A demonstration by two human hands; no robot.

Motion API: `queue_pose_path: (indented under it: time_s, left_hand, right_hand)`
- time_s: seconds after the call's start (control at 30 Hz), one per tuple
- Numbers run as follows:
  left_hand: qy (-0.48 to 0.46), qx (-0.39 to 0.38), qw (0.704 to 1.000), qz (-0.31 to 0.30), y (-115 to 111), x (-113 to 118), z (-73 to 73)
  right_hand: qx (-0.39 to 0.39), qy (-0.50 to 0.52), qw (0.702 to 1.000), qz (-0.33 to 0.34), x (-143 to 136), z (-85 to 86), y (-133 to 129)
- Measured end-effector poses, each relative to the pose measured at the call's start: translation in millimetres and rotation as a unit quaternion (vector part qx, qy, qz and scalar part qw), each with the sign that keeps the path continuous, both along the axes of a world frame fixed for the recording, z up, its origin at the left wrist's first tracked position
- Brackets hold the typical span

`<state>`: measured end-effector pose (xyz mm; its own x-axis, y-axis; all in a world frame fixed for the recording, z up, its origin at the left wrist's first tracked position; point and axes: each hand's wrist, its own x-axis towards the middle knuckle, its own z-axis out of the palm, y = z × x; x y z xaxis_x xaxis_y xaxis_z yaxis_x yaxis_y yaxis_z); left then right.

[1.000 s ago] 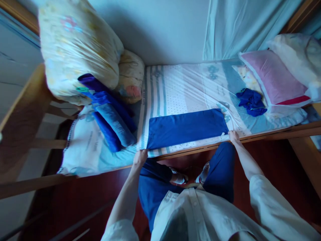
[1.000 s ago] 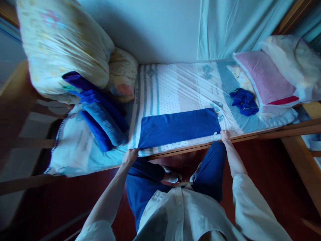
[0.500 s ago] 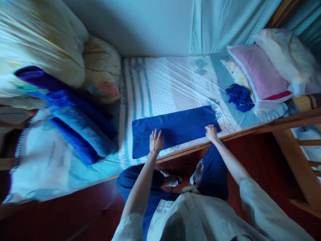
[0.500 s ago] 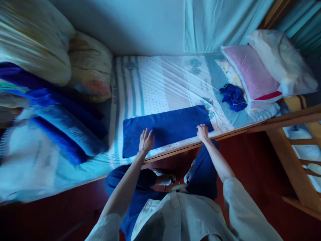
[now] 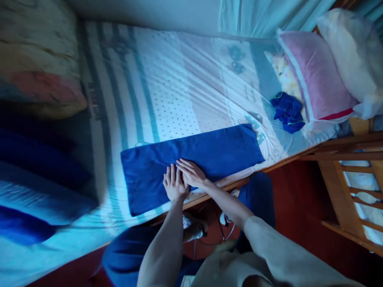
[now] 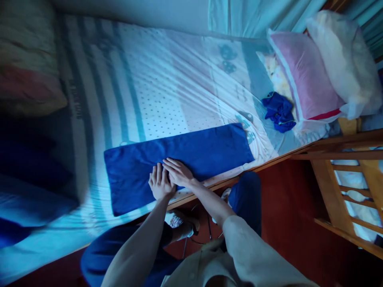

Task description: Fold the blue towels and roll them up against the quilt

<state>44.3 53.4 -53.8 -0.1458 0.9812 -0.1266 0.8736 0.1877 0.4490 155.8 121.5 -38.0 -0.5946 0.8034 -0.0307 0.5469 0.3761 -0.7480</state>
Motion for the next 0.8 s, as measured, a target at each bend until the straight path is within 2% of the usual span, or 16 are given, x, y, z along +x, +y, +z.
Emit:
queue_pose_path:
  time_s: [0.1, 0.2, 0.6, 0.8]
  left_hand:
    - [0.009, -0.011, 1.000, 0.002, 0, 1, -0.8]
    - [0.007, -0.006, 1.000, 0.009, 0, 2, 1.9]
    - [0.015, -0.009, 1.000, 0.017, 2, 4, 9.0]
    - [-0.014, 0.019, 0.999, 0.031, 2, 5, 9.5]
  right_hand:
    - [0.018, -0.029, 0.999, 0.032, 11, -0.7, 1]
    - [0.039, -0.055, 0.997, 0.039, 35, 4.3, 2]
    - [0.044, -0.159, 0.983, -0.080, 154, 18.7, 23]
    - [0.062, -0.226, 0.963, -0.129, 216, 16.5, 37]
